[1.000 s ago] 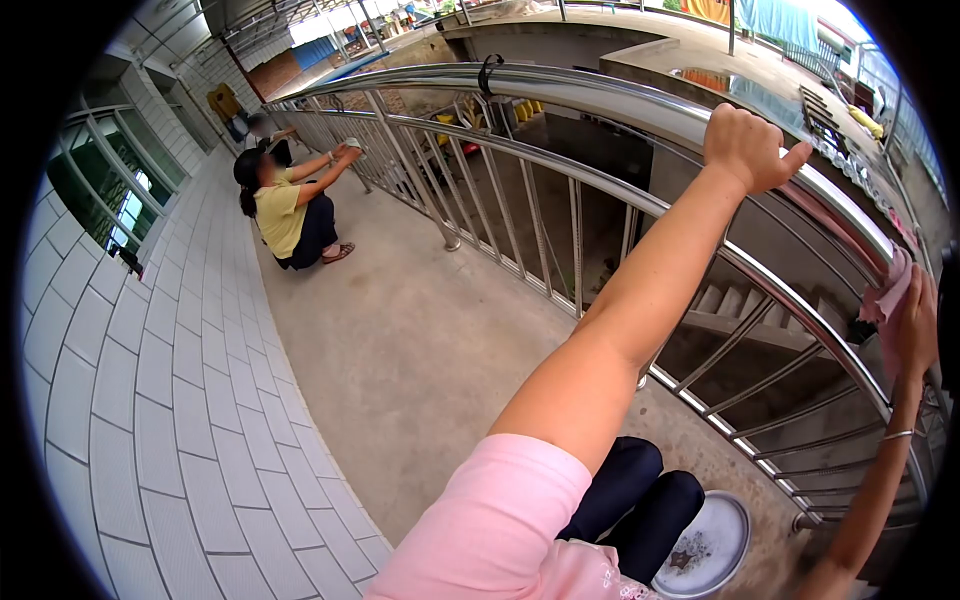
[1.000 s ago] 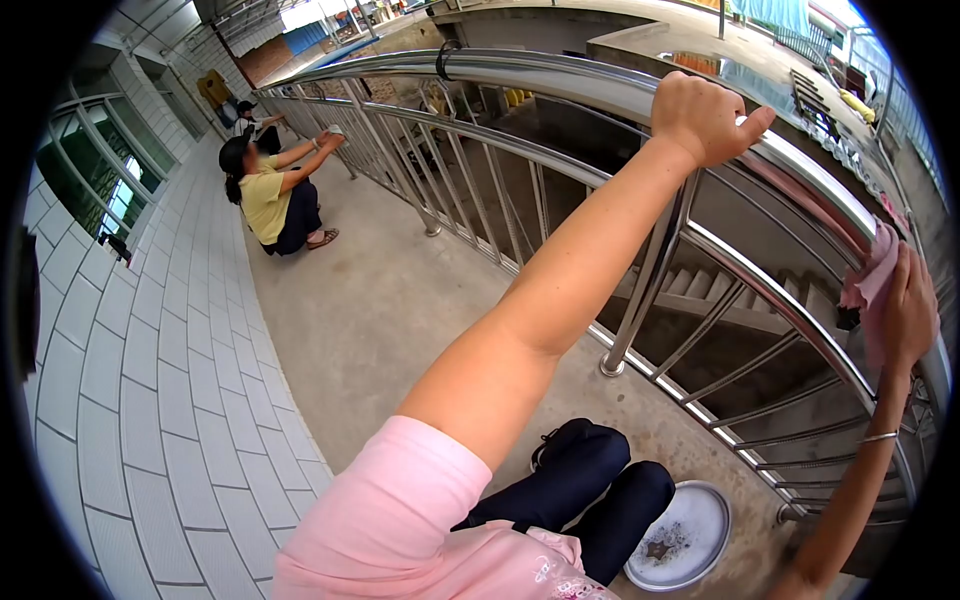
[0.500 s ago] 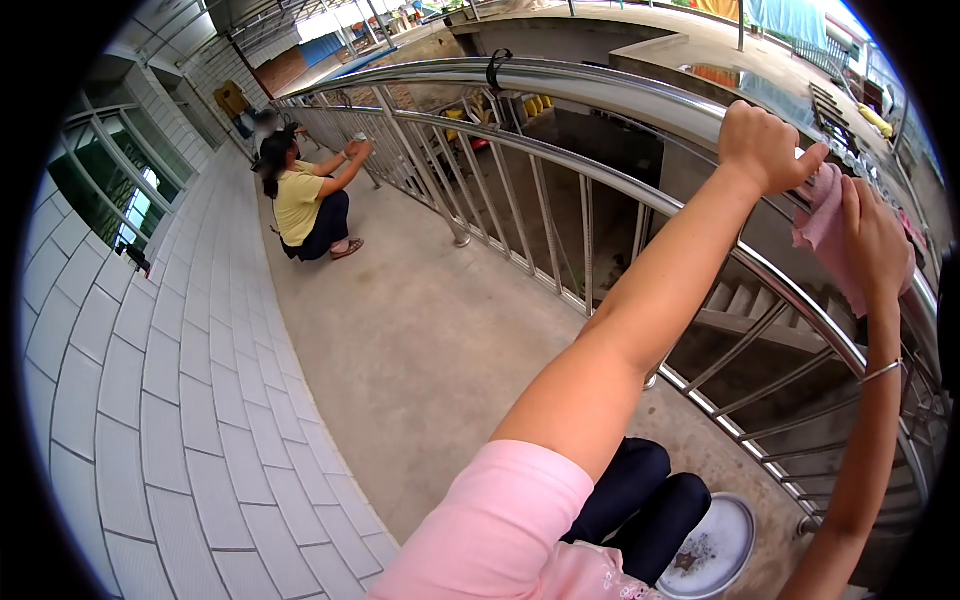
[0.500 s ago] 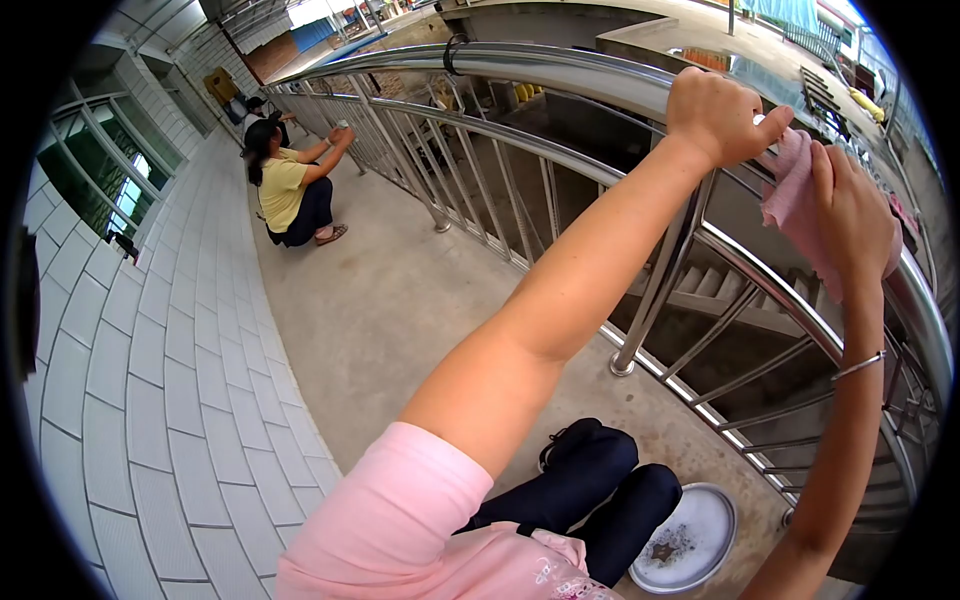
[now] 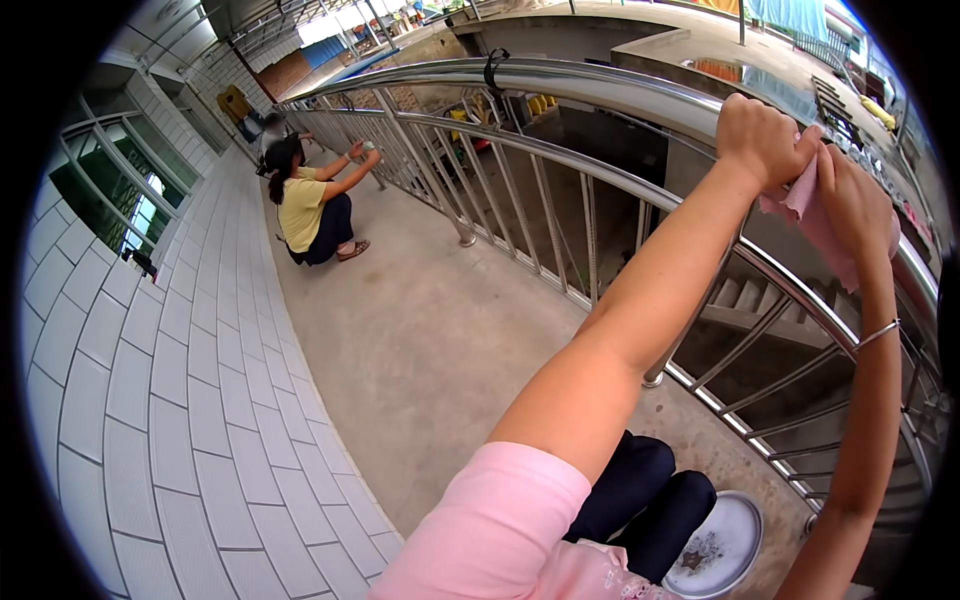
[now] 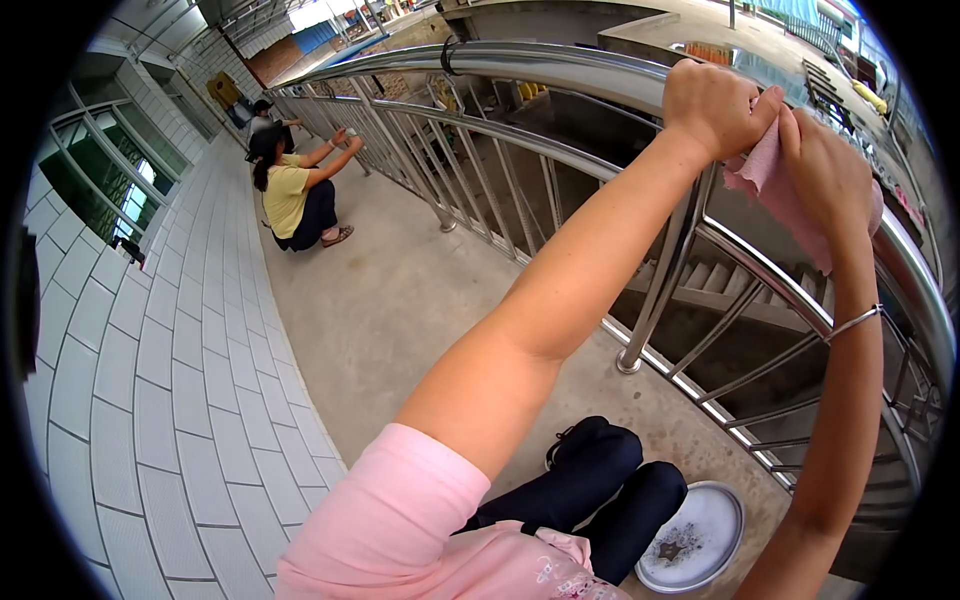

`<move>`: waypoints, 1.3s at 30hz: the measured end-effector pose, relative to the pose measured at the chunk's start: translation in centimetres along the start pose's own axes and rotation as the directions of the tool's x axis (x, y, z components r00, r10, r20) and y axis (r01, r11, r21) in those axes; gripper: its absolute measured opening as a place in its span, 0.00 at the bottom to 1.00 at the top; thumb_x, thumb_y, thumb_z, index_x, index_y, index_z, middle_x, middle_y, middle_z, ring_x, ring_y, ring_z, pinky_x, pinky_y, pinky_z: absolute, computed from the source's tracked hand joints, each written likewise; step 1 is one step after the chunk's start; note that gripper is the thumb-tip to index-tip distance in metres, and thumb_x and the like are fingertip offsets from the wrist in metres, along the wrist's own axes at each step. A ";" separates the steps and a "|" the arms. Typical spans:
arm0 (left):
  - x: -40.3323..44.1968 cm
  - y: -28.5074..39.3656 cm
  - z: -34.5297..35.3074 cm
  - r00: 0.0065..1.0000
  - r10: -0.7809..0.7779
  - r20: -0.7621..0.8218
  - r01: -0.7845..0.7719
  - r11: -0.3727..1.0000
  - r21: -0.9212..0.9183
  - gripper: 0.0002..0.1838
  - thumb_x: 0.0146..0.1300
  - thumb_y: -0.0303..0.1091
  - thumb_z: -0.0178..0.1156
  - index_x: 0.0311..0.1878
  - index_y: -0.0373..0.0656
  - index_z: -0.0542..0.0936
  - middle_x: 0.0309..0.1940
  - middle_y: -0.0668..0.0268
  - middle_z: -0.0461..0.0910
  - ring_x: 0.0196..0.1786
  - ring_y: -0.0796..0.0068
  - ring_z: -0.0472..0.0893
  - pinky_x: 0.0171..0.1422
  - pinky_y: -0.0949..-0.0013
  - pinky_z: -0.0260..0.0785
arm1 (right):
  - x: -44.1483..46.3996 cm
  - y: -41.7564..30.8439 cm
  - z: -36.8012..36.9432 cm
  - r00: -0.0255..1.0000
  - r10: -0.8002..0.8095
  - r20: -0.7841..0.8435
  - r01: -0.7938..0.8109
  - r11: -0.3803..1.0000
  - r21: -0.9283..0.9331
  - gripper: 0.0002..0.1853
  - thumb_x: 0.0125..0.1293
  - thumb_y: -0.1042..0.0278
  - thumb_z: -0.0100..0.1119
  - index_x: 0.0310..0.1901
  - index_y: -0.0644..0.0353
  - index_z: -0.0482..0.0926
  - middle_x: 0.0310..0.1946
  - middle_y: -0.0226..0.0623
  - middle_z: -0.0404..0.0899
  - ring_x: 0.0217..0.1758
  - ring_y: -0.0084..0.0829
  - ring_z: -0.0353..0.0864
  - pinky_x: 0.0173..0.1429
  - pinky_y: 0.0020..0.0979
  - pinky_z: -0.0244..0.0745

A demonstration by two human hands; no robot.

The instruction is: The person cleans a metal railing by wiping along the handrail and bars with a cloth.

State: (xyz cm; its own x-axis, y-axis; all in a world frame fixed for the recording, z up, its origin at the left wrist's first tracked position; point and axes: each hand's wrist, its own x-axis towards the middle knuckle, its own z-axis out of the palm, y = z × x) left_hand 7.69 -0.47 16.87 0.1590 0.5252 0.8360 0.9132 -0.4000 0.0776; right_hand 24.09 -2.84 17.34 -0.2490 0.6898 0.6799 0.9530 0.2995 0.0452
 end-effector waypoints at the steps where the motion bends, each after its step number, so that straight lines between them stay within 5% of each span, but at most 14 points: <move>1: 0.0 0.0 0.0 1.000 0.002 -0.001 -0.002 1.000 0.000 0.29 0.66 0.60 0.44 0.21 0.54 0.86 0.18 0.64 0.81 0.25 0.63 0.81 0.38 0.58 0.66 | 0.0 0.0 -0.1 1.000 0.007 0.010 -0.007 1.000 0.000 0.23 0.75 0.48 0.34 0.42 0.54 0.77 0.35 0.46 0.83 0.40 0.49 0.82 0.44 0.48 0.73; 17: 0.1 -0.1 -0.7 0.999 0.027 -0.033 -0.029 0.998 -0.058 0.27 0.62 0.59 0.49 0.19 0.53 0.85 0.17 0.63 0.80 0.25 0.60 0.81 0.37 0.58 0.69 | -1.7 0.5 -1.8 0.991 -0.094 -0.097 0.097 0.995 0.032 0.20 0.75 0.49 0.39 0.43 0.54 0.77 0.36 0.42 0.82 0.40 0.47 0.81 0.44 0.46 0.74; 25: 0.0 0.0 -1.2 0.999 0.050 0.000 -0.050 0.999 -0.022 0.26 0.63 0.59 0.49 0.20 0.54 0.85 0.18 0.63 0.80 0.27 0.58 0.81 0.36 0.57 0.70 | -5.6 6.6 -4.9 0.996 0.059 -0.060 -0.059 0.998 0.001 0.20 0.73 0.48 0.42 0.45 0.53 0.79 0.39 0.41 0.83 0.41 0.46 0.82 0.44 0.45 0.73; 31: -0.1 0.4 -1.7 0.998 0.033 0.057 -0.029 0.997 -0.069 0.26 0.64 0.57 0.50 0.20 0.53 0.84 0.19 0.62 0.81 0.26 0.57 0.81 0.32 0.57 0.71 | -9.4 12.8 -7.8 0.970 0.123 -0.209 -0.168 0.962 -0.214 0.19 0.72 0.48 0.44 0.38 0.49 0.82 0.33 0.35 0.83 0.38 0.43 0.82 0.41 0.41 0.75; 36: -0.2 0.9 -2.1 0.996 0.001 0.086 0.005 0.997 -0.078 0.26 0.65 0.55 0.49 0.18 0.52 0.82 0.18 0.62 0.79 0.26 0.55 0.80 0.32 0.57 0.70 | -12.2 18.3 -8.9 0.941 0.026 -0.336 -0.112 0.965 -0.238 0.18 0.70 0.50 0.46 0.36 0.51 0.82 0.30 0.34 0.82 0.37 0.41 0.81 0.40 0.41 0.73; 39: -0.2 0.8 -1.9 0.995 -0.009 0.098 0.016 0.998 -0.063 0.26 0.66 0.56 0.48 0.18 0.51 0.80 0.19 0.62 0.79 0.26 0.54 0.79 0.32 0.56 0.69 | -13.3 20.2 -9.9 0.932 0.155 -0.326 -0.221 0.960 -0.175 0.18 0.70 0.51 0.46 0.34 0.52 0.82 0.30 0.34 0.82 0.37 0.39 0.81 0.41 0.41 0.73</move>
State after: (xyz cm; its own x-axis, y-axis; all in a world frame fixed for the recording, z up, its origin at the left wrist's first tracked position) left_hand 7.70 -2.32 17.82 0.1865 0.6004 0.7776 0.8902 -0.4382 0.1248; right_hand 48.39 -12.51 16.46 -0.0282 0.4745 0.8798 0.9996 0.0198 0.0214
